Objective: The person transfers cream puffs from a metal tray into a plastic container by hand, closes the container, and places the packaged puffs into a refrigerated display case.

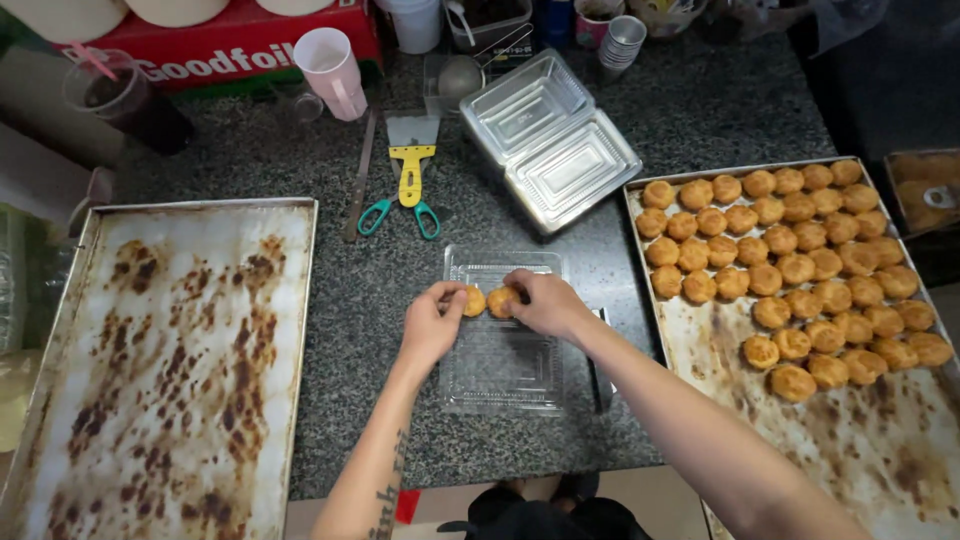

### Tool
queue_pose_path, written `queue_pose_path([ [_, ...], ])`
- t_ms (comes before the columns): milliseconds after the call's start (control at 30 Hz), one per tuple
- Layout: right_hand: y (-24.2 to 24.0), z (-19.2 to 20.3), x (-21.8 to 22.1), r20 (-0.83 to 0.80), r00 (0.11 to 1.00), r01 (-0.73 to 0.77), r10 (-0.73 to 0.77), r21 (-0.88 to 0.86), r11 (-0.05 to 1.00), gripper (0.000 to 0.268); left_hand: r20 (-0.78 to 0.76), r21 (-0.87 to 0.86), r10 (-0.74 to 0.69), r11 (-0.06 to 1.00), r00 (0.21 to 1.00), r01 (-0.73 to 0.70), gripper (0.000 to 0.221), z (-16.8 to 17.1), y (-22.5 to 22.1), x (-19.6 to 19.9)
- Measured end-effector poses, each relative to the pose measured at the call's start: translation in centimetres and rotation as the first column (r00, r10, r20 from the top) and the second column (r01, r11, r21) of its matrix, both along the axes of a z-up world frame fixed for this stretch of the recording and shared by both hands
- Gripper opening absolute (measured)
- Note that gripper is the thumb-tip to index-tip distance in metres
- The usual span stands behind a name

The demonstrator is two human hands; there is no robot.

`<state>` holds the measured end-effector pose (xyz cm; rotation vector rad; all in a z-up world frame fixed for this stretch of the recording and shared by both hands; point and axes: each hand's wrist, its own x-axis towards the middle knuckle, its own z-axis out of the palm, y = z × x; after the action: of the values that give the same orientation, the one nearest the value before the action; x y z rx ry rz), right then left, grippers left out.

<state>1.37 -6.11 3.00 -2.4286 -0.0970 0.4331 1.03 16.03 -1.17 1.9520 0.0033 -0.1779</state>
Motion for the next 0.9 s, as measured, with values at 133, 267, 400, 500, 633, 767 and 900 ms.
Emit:
queue_pose_path([
  [133,-1.2,1.3,-0.8,0.124,0.991,0.029,-0.049,0.158,0.987,0.044,-0.014,-0.03,-0.007,1.0,1.0,0.006,0.024,0.3,-0.7,0.3],
  [267,-5.4,3.2,-2.6,0.097,0.972,0.192,-0.215,0.205,0.96,0.041,-0.003,-0.064,-0.036,0.997,0.999,0.035,0.023,1.2,-3.4,0.6],
  [400,-14.1,1.4,-6.2,0.201,0.908,0.335,-0.367,0.174,0.926,0.035,0.026,-0.077,-0.16,0.984,0.987,0.162,0.024,2.7,-8.7,0.2],
  [500,-20.5,2.2,-10.6,0.182,0.823,0.514,-0.538,0.165,0.842,0.034,0.085,-0.083,-0.278,0.955,0.957,0.285,0.025,2.2,-13.4,-0.4],
  [633,-28.3,1.4,-16.2,0.186,0.731,0.662,-0.656,0.039,0.749,0.036,0.116,-0.102,-0.373,0.917,0.92,0.385,0.027,1.6,-18.2,-2.2],
  [767,-31.8,2.5,-19.8,0.271,0.718,0.672,-0.641,-0.03,0.74,0.035,0.039,-0.118,-0.437,0.891,0.899,0.438,0.028,1.6,-20.1,-3.6],
  [900,-32.8,0.5,-22.4,0.221,0.846,0.528,-0.486,-0.209,0.823,0.047,0.028,-0.069,-0.458,0.886,0.888,0.459,0.028,1.8,-20.6,-4.3],
])
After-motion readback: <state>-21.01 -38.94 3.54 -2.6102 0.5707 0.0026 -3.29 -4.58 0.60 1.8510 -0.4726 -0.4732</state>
